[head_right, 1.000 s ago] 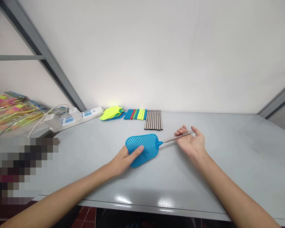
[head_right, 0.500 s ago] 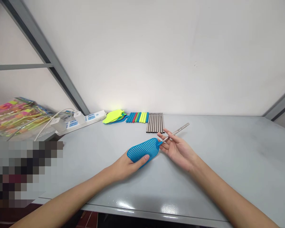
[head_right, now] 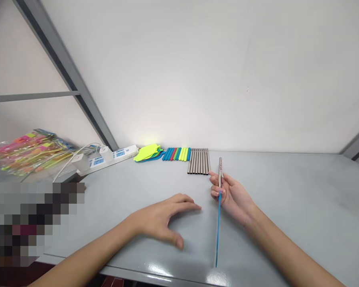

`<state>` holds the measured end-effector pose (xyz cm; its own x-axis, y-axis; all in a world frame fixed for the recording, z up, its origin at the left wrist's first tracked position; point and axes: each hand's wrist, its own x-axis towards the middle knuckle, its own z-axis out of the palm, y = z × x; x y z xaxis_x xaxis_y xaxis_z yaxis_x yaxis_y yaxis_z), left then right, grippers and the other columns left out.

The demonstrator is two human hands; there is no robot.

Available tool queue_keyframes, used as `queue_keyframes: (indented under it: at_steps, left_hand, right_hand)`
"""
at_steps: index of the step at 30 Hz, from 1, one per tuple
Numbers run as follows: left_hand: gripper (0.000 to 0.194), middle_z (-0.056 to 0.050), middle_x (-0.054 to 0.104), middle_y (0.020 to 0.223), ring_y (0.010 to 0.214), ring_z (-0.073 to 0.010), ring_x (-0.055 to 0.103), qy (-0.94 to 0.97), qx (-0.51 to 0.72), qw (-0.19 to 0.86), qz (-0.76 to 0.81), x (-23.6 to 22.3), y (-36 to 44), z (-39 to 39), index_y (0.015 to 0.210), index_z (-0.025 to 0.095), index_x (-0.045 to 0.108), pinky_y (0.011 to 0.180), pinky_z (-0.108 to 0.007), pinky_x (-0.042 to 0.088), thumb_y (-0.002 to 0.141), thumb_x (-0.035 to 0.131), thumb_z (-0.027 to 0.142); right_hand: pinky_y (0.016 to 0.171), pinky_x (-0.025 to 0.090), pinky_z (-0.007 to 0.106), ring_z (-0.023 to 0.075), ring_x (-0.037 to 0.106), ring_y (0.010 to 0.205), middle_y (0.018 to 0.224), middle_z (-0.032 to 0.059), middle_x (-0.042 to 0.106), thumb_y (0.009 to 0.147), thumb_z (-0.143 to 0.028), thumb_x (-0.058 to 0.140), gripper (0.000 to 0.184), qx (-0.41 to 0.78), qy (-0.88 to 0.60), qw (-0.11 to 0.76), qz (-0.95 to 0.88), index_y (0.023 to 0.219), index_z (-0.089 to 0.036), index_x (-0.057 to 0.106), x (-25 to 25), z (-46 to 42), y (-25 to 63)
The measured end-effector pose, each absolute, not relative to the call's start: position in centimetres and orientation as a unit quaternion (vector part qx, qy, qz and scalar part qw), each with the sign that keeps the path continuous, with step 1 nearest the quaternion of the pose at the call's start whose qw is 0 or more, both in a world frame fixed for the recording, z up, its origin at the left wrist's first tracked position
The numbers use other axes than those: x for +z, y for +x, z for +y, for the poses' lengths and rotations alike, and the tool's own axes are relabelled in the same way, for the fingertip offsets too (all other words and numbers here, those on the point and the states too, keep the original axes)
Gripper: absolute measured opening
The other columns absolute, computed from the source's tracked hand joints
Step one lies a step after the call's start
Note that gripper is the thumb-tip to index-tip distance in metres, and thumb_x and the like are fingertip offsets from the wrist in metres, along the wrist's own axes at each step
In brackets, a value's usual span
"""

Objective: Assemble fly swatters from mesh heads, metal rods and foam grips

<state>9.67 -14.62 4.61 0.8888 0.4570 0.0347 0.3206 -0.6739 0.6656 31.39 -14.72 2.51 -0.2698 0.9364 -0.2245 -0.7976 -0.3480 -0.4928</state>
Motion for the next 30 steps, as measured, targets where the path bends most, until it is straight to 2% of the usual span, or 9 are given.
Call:
queue_keyframes:
  at_steps: [2,3,8,13,18,23,27,30]
  left_hand:
    - [0.044,-0.006,0.045,0.111,0.106,-0.0168,0.040,0.896,0.133,0.328,0.267,4.2,9.2,-13.7,0.118,0.024,0.042,0.092,-0.029,0.031,0.080,0.034,0.045]
    - [0.042,-0.006,0.045,0.112,0.107,-0.0152,0.039,0.883,0.165,0.312,0.311,3.8,9.0,-13.2,0.118,0.023,0.042,0.094,-0.029,0.028,0.084,0.023,0.041]
    - [0.046,-0.009,0.042,0.113,0.109,-0.0202,0.036,0.847,0.218,0.161,0.457,1.3,7.6,-9.7,0.115,0.017,0.041,0.093,-0.033,0.029,0.080,0.031,0.045]
    - [0.054,-0.014,0.037,0.121,0.116,-0.0247,0.028,0.804,0.225,0.082,0.544,-1.1,7.1,-6.6,0.119,0.011,0.036,0.097,-0.039,0.022,0.078,0.033,0.046]
    - [0.067,-0.017,0.031,0.127,0.119,-0.0264,0.026,0.769,0.270,0.053,0.578,-1.9,7.5,-4.5,0.128,0.007,0.018,0.098,-0.040,0.021,0.076,0.036,0.045]
    - [0.070,-0.020,0.024,0.132,0.122,-0.0284,0.020,0.746,0.243,0.033,0.619,-1.6,8.0,-2.6,0.127,0.001,0.019,0.098,-0.040,0.020,0.075,0.036,0.045]
    - [0.072,-0.017,0.022,0.134,0.122,-0.0275,0.022,0.747,0.214,0.029,0.629,-1.3,8.1,-2.2,0.130,0.002,0.015,0.098,-0.040,0.022,0.076,0.033,0.046]
    - [0.069,-0.014,0.024,0.134,0.122,-0.0276,0.023,0.750,0.196,0.028,0.631,-1.2,8.1,-2.2,0.130,0.007,0.016,0.097,-0.042,0.023,0.076,0.030,0.047]
  right_hand:
    - [0.041,0.045,0.018,0.0054,0.040,0.041,0.069,0.0013,0.053,0.085,-0.018,0.032,0.024,0.786,-0.244,0.549,-0.144,0.104,-0.011,0.046,2.3,-14.5,31.6]
    - [0.038,0.043,0.017,0.0049,0.039,0.039,0.068,0.0012,0.053,0.084,-0.017,0.032,0.024,0.789,-0.245,0.542,-0.153,0.103,-0.011,0.046,2.1,-14.3,31.7]
    - [0.018,0.021,0.013,0.0035,0.027,0.026,0.064,0.0025,0.055,0.082,-0.011,0.025,0.032,0.819,-0.244,0.468,-0.226,0.104,-0.009,0.048,1.8,-13.6,32.0]
    - [0.019,0.011,0.010,0.0012,0.022,0.023,0.080,0.0060,0.062,0.083,-0.012,0.020,0.038,0.795,-0.248,0.511,-0.213,0.108,-0.021,0.046,2.1,-13.9,31.4]
    - [0.023,0.017,0.011,0.0026,0.026,0.025,0.067,0.0025,0.061,0.080,-0.012,0.025,0.038,0.786,-0.248,0.522,-0.219,0.108,-0.023,0.048,2.3,-13.8,31.2]
    - [0.034,0.033,0.018,0.0077,0.037,0.036,0.059,0.0023,0.055,0.078,-0.022,0.031,0.035,0.772,-0.217,0.552,-0.228,0.105,-0.015,0.052,2.3,-13.8,31.4]
    - [0.039,0.035,0.020,0.0089,0.038,0.041,0.062,0.0032,0.055,0.077,-0.024,0.030,0.037,0.765,-0.200,0.561,-0.246,0.103,-0.012,0.053,2.5,-14.1,31.4]
    - [0.041,0.035,0.020,0.0093,0.038,0.044,0.062,0.0028,0.056,0.074,-0.022,0.031,0.039,0.755,-0.191,0.581,-0.237,0.104,-0.011,0.053,2.9,-14.4,31.3]
